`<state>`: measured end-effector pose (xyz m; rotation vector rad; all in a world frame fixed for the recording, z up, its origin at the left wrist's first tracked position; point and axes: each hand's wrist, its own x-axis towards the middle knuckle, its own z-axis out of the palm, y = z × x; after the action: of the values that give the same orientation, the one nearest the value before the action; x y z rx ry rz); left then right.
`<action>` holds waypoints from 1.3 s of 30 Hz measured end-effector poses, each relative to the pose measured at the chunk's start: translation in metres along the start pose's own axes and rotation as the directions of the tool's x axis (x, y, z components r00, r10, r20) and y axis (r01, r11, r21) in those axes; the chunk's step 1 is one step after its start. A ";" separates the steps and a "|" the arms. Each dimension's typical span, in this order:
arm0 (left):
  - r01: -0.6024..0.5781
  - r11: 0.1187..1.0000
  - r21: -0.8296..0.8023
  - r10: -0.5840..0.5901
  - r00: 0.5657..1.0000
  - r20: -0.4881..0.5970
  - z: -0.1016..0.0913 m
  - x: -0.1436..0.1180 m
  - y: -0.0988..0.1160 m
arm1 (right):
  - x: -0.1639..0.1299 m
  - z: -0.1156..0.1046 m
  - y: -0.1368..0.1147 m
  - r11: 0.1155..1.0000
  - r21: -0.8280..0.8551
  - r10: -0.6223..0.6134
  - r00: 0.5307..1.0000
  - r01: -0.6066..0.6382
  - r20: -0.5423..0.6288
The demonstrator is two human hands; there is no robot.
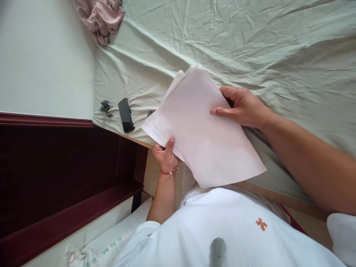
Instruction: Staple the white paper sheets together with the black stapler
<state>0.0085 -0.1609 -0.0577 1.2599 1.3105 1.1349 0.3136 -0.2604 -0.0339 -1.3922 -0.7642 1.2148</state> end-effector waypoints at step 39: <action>-0.058 0.998 -0.022 0.059 0.997 0.057 -0.001 -0.001 -0.002 | 0.003 -0.004 -0.001 0.995 -0.097 -0.010 0.999 0.005 -0.052</action>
<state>0.0075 -0.1625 -0.0598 1.3141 1.2235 1.1410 0.3182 -0.2581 -0.0343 -1.4930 -0.8001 1.1442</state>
